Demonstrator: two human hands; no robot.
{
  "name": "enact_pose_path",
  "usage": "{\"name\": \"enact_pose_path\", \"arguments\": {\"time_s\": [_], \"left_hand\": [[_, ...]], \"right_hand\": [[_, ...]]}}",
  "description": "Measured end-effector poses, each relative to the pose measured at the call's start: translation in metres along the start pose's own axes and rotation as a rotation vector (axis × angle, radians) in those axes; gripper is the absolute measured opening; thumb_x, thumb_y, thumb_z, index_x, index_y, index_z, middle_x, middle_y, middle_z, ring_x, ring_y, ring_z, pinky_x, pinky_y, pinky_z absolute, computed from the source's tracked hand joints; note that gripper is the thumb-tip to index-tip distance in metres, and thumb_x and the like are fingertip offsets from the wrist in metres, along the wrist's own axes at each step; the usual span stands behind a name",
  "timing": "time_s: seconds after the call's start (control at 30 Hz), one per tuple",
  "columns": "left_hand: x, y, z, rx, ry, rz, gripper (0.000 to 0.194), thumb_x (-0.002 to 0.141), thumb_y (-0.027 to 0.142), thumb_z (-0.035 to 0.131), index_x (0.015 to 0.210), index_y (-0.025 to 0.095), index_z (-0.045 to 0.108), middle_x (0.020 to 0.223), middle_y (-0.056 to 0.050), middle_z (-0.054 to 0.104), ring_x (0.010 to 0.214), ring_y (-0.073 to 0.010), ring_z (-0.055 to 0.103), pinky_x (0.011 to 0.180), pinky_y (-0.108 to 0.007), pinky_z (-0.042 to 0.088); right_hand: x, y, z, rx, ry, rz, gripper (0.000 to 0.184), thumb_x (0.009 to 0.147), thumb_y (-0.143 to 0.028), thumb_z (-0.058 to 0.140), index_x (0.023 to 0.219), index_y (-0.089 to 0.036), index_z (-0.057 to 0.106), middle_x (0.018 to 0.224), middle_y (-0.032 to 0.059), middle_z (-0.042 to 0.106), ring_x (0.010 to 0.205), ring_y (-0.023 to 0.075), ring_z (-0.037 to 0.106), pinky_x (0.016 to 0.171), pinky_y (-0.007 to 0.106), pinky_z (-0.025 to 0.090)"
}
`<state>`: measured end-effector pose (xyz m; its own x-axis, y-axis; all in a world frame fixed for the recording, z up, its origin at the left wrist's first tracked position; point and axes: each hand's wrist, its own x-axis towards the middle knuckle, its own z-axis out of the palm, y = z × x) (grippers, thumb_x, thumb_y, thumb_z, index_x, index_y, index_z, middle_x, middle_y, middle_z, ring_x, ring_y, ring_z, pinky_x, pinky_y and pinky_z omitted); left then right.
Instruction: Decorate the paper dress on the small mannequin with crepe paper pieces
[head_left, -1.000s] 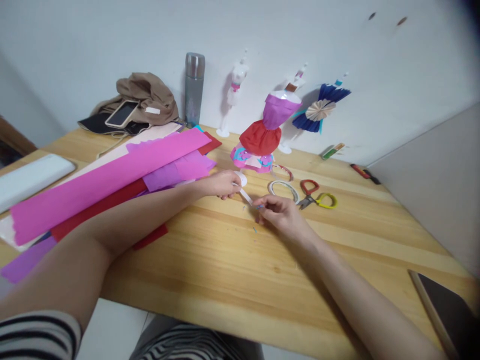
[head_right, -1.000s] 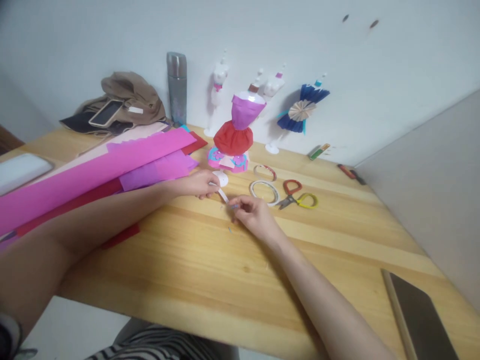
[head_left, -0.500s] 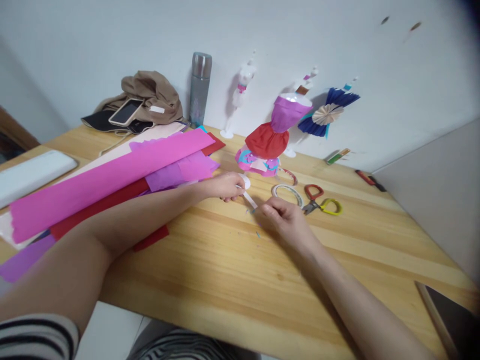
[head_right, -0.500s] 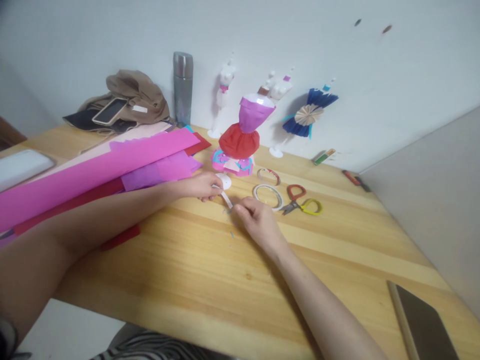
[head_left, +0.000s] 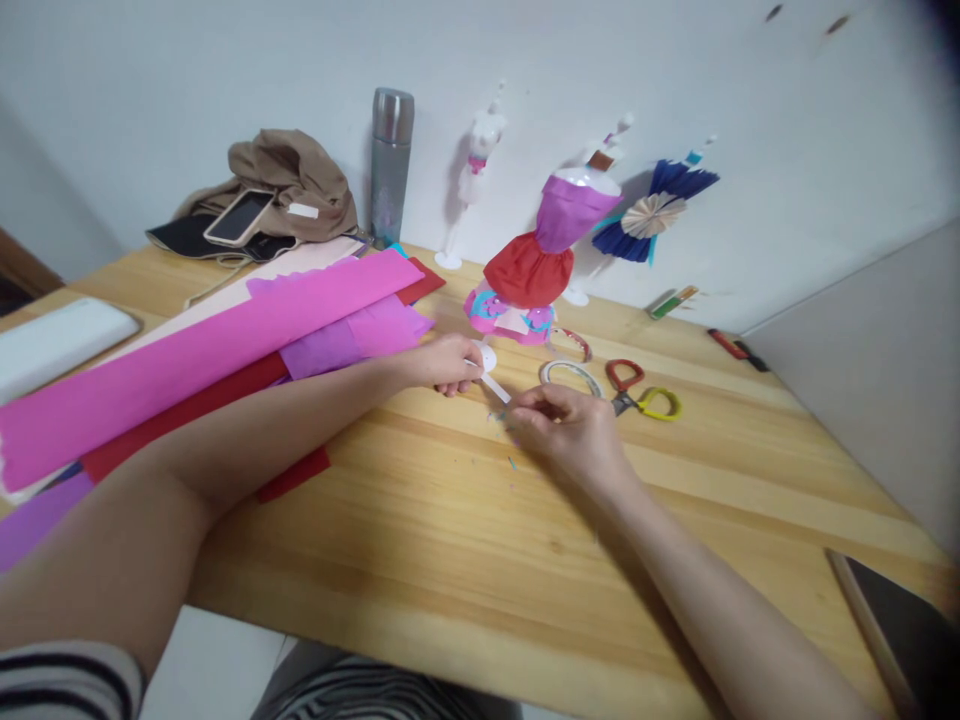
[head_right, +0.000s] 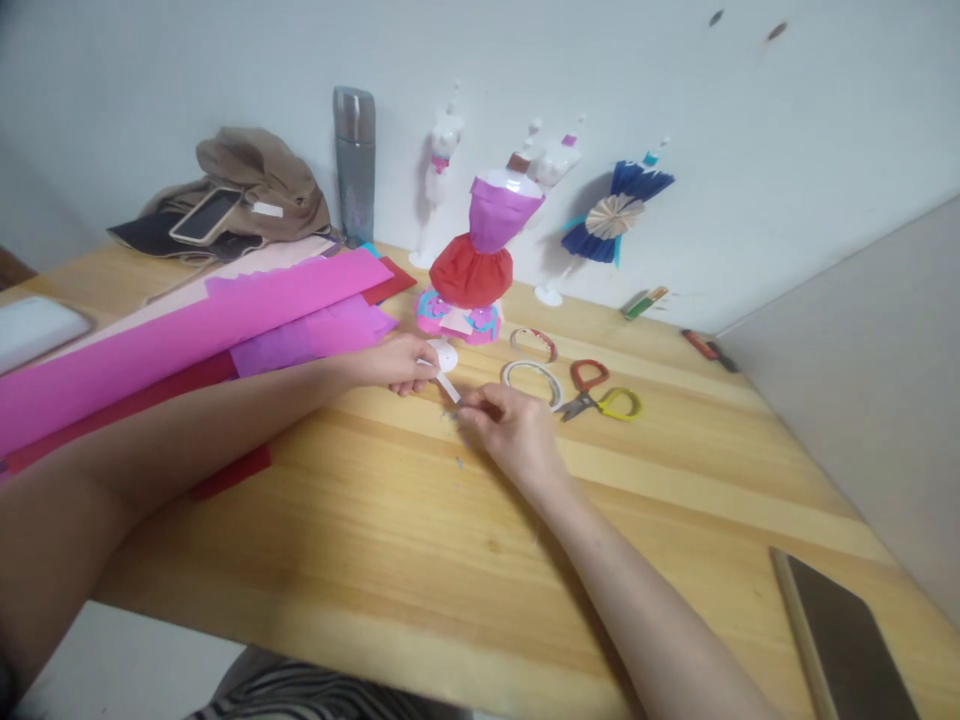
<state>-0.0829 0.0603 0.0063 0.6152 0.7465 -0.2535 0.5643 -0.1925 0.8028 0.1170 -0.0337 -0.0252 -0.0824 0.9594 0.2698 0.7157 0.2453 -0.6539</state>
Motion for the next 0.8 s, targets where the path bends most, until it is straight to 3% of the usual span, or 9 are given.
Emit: {"name": "enact_pose_path", "arguments": {"time_s": [0.17,0.4,0.63,0.8], "left_hand": [[0.003,-0.004,0.001,-0.015,-0.001,0.015,0.017,0.091,0.013,0.051,0.076,0.014,0.058,0.058,0.002,0.057,0.044,-0.0074,0.052,0.041,-0.018,0.039],[0.008,-0.012,0.003,0.032,0.019,0.077,0.021,0.088,0.015,0.052,0.068,0.014,0.057,0.056,0.001,0.057,0.046,-0.0075,0.053,0.042,-0.018,0.039],[0.009,-0.015,0.001,0.035,-0.005,0.09,0.017,0.088,0.017,0.052,0.073,0.014,0.058,0.059,0.001,0.059,0.047,-0.0084,0.054,0.043,-0.019,0.04],[0.01,-0.018,0.002,0.002,0.002,0.106,0.013,0.088,0.018,0.052,0.077,0.014,0.06,0.061,0.0,0.06,0.047,-0.009,0.054,0.044,-0.02,0.039]], "right_hand": [[0.015,0.011,0.007,-0.173,0.069,-0.113,0.013,0.083,-0.02,0.066,0.072,-0.019,0.072,0.067,0.0055,0.066,0.066,0.0205,0.062,0.065,0.033,0.047],[0.013,0.002,0.006,-0.263,-0.211,-0.342,0.032,0.09,-0.006,0.046,0.089,-0.015,0.077,0.083,0.0116,0.068,0.073,0.0201,0.064,0.065,0.03,0.048],[0.012,0.0,-0.001,-0.16,-0.31,-0.377,0.034,0.088,-0.005,0.051,0.104,-0.019,0.077,0.094,0.0097,0.073,0.084,0.0197,0.069,0.075,0.03,0.053],[0.022,-0.011,-0.005,-0.26,-0.428,-0.507,0.032,0.081,-0.001,0.053,0.095,-0.017,0.076,0.091,0.009,0.07,0.078,0.0176,0.066,0.069,0.028,0.049]]}}
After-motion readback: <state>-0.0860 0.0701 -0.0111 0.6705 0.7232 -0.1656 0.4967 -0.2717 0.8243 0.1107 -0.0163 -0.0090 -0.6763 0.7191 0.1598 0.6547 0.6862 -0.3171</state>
